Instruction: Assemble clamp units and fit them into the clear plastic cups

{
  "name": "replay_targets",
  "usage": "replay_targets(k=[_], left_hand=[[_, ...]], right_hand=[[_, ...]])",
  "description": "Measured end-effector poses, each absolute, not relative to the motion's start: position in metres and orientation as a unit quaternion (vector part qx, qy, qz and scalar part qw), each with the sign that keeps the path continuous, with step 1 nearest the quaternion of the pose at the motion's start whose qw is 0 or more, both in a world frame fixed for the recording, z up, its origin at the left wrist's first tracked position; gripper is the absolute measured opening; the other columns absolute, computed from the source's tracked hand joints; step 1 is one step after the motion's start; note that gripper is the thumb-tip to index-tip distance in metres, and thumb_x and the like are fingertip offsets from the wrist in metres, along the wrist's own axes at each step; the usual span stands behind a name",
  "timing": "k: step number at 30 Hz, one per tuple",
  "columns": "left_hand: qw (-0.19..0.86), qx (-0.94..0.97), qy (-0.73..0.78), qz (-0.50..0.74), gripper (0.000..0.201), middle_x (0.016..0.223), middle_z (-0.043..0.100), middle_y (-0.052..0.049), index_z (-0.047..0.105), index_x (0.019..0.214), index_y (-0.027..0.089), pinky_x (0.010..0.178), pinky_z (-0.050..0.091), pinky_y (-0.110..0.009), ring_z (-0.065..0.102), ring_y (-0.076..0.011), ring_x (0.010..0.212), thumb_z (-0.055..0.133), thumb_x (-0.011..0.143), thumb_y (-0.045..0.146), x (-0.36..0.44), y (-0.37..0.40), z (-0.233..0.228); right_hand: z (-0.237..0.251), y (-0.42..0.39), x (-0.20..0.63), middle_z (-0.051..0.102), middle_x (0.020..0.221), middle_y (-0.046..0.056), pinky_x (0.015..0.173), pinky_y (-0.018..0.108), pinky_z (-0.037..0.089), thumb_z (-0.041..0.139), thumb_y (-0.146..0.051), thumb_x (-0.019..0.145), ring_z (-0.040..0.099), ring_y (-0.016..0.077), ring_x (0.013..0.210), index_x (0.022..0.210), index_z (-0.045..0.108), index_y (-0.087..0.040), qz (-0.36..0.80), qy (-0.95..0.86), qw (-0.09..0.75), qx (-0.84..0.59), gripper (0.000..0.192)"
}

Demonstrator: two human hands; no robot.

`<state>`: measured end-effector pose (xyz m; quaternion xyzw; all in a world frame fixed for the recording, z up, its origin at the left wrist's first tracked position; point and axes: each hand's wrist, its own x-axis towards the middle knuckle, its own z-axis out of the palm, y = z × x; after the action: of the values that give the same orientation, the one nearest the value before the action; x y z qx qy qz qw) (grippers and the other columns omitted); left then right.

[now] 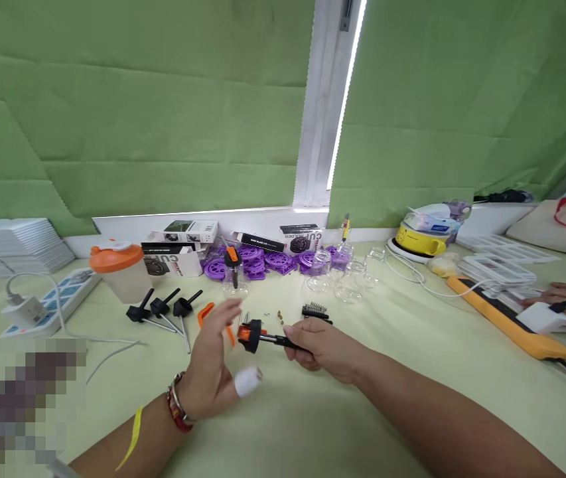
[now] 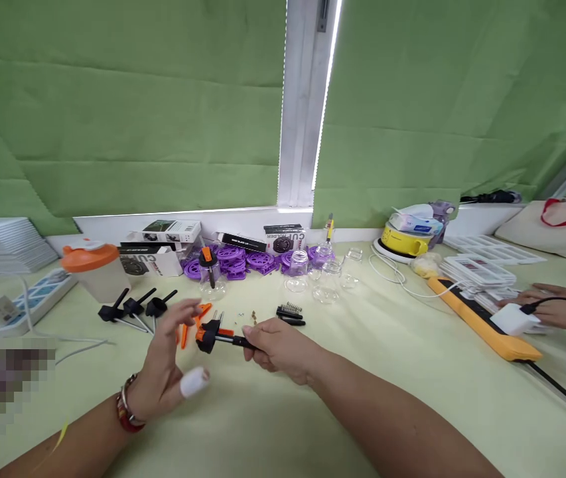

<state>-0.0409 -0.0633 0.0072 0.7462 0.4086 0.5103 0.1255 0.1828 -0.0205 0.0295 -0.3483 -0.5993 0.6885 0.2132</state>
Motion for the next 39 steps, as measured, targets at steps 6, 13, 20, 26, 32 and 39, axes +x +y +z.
replay_targets(k=[6, 13, 20, 26, 32, 39], left_hand=[[0.232, 0.690, 0.498, 0.471, 0.043, 0.101, 0.062, -0.008, 0.056, 0.110, 0.025, 0.079, 0.049, -0.038, 0.061, -0.0243, 0.088, 0.068, 0.068, 0.028, -0.023, -0.085, 0.014], [0.462, 0.469, 0.599, 0.456, 0.038, 0.083, 0.061, -0.005, 0.056, 0.089, 0.017, 0.050, 0.045, -0.026, 0.058, -0.0175, 0.068, 0.069, 0.065, 0.044, -0.009, -0.062, 0.007], [0.474, 0.446, 0.593, 0.474, 0.046, 0.090, 0.066, -0.005, 0.056, 0.106, 0.018, 0.080, 0.051, -0.032, 0.063, -0.0182, 0.085, 0.071, 0.065, 0.032, -0.011, -0.062, -0.005], [0.462, 0.456, 0.579, 0.493, 0.044, 0.101, 0.067, -0.007, 0.059, 0.103, 0.019, 0.084, 0.051, -0.035, 0.063, -0.0212, 0.094, 0.071, 0.065, 0.036, -0.015, -0.067, -0.015], [0.424, 0.470, 0.599, 0.491, 0.033, 0.088, 0.068, -0.004, 0.062, 0.090, 0.018, 0.076, 0.051, -0.033, 0.063, -0.0194, 0.082, 0.072, 0.065, 0.038, -0.012, -0.066, -0.018], [0.401, 0.498, 0.607, 0.471, 0.032, 0.080, 0.065, -0.003, 0.061, 0.088, 0.017, 0.068, 0.047, -0.032, 0.060, -0.0199, 0.076, 0.068, 0.068, 0.041, -0.004, -0.062, -0.019]], right_hand=[[0.024, -0.031, 0.196, 0.044, 0.052, -0.003, 0.045, 0.021, 0.026, 0.049, -0.055, 0.084, 0.034, 0.0070, 0.045, 0.078, 0.063, -0.014, 0.644, -0.639, 0.240, -0.346, 0.044], [-0.008, -0.029, 0.183, 0.056, 0.068, 0.000, 0.054, 0.024, 0.037, 0.053, -0.031, 0.083, 0.047, 0.0119, 0.057, 0.096, 0.067, -0.021, 0.496, -0.691, 0.272, -0.450, 0.022], [-0.028, -0.025, 0.174, 0.067, 0.090, 0.004, 0.075, 0.032, 0.044, 0.047, -0.023, 0.084, 0.059, 0.0201, 0.084, 0.095, 0.065, -0.021, 0.390, -0.732, 0.314, -0.462, 0.022], [-0.037, -0.015, 0.166, 0.067, 0.098, 0.006, 0.081, 0.035, 0.045, 0.050, -0.019, 0.081, 0.060, 0.0212, 0.090, 0.103, 0.063, -0.021, 0.385, -0.725, 0.321, -0.473, 0.025], [-0.034, -0.006, 0.155, 0.064, 0.088, 0.004, 0.073, 0.030, 0.046, 0.050, -0.013, 0.078, 0.059, 0.0171, 0.076, 0.105, 0.061, -0.020, 0.389, -0.715, 0.312, -0.491, 0.030], [-0.033, -0.004, 0.153, 0.065, 0.087, 0.006, 0.073, 0.031, 0.045, 0.051, -0.013, 0.077, 0.059, 0.0182, 0.077, 0.101, 0.061, -0.018, 0.385, -0.725, 0.311, -0.479, 0.027]])
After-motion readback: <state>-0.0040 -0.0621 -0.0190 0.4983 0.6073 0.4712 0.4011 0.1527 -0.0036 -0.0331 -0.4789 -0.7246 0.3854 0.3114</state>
